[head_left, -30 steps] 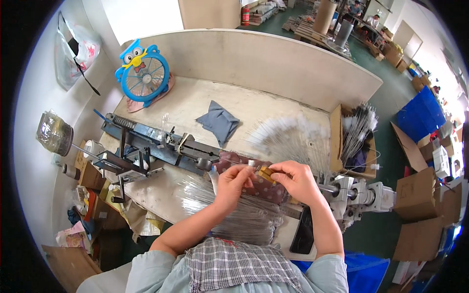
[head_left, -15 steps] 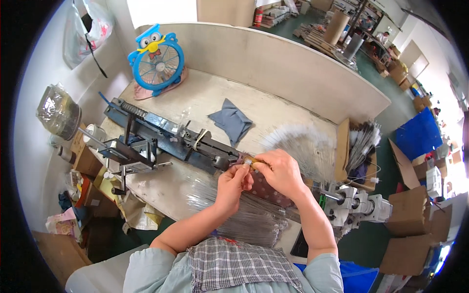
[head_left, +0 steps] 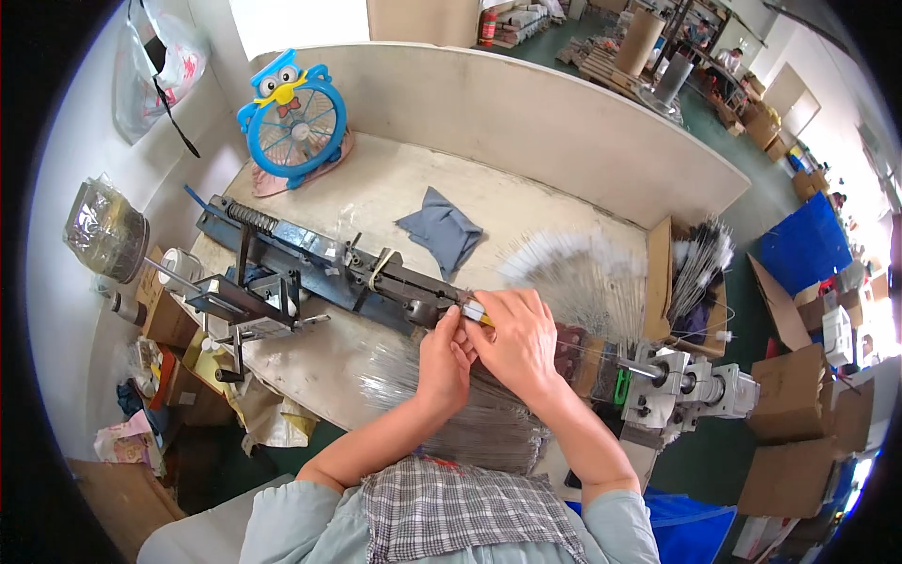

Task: Assembling small industrial brushes by feeding components into a specialized assembly machine.

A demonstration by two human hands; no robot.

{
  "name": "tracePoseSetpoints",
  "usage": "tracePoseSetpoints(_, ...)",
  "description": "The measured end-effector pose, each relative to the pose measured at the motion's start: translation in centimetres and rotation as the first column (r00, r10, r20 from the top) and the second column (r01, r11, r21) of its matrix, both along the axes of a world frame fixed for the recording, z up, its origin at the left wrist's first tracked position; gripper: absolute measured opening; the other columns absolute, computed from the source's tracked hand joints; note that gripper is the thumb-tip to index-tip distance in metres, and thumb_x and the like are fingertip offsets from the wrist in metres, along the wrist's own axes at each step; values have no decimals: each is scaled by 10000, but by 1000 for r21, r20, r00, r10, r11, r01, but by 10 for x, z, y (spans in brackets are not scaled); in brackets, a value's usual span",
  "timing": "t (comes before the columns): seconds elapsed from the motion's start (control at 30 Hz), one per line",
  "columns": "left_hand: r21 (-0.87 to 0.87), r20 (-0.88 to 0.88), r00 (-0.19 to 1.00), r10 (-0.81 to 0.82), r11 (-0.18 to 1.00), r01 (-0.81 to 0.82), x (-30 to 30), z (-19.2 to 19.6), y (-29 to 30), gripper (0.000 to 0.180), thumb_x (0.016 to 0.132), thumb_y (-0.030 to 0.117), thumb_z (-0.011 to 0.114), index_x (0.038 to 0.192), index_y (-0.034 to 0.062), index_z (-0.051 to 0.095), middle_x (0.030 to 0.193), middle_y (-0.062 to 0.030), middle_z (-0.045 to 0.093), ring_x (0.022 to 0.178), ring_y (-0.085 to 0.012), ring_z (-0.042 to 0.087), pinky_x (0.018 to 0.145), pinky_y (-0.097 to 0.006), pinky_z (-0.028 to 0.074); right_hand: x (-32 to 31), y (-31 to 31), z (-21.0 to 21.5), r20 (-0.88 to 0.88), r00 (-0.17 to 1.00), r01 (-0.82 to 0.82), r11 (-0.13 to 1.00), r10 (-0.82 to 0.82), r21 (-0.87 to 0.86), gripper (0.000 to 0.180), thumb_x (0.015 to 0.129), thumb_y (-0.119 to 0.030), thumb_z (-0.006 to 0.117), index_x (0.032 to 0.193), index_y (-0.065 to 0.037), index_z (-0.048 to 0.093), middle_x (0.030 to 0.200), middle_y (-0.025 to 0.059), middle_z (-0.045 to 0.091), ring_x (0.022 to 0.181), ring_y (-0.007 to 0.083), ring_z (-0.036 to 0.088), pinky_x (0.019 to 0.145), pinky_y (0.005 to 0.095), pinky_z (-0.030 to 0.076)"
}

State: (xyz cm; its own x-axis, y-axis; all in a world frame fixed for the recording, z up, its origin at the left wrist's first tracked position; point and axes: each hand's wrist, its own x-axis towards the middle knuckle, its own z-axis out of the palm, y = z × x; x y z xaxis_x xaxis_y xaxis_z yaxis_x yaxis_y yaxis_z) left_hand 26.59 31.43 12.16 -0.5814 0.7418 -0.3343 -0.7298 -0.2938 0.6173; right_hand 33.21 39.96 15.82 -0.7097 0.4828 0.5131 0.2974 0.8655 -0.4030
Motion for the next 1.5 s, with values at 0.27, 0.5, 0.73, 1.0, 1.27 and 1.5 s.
tracePoseSetpoints(0.27,51,-36,998,45,998,-43,4,-9,4,87,904,150,536,915,68,562,889,-26,618,825,-129,607,773,-290,479,16,12,-7,-100,994,-35,987,52,158,281,638,-170,745,914,-156,696,916,-17,628,970,223,541,781,368,413)
tracePoseSetpoints(0.5,7,-47,997,64,998,-63,8,2,7,18,886,94,552,888,77,558,898,-26,622,811,-113,603,751,-280,477,33,19,-8,-70,995,-64,988,75,139,276,672,-173,727,945,-159,684,933,-4,626,995,238,531,794,379,402)
tracePoseSetpoints(0.73,51,-31,998,56,997,-54,3,-8,4,24,877,87,554,890,67,557,888,-25,616,812,-123,605,758,-291,482,25,13,1,-21,994,-103,994,104,41,296,671,-176,734,961,-148,688,957,7,620,999,236,529,786,386,413)
tracePoseSetpoints(1.0,75,86,994,69,994,-75,5,-2,4,74,878,127,556,899,56,561,862,-19,602,814,-135,606,779,-304,479,23,16,-1,4,992,-129,988,129,83,352,668,-159,728,1014,-148,670,960,12,617,1002,237,533,794,385,420)
tracePoseSetpoints(1.27,78,55,997,59,995,-63,4,-8,4,32,867,93,563,896,81,569,870,-3,603,819,-107,599,772,-295,471,17,6,-6,-83,996,43,992,-33,116,378,616,-155,760,984,-122,682,953,10,628,936,227,563,791,365,424)
tracePoseSetpoints(1.5,32,16,997,80,996,-81,5,-3,8,37,861,62,561,896,75,563,894,-16,616,838,-116,604,764,-290,470,22,11,-7,-87,996,6,982,10,188,280,622,-159,754,898,-151,708,934,-11,630,932,199,561,782,354,419)
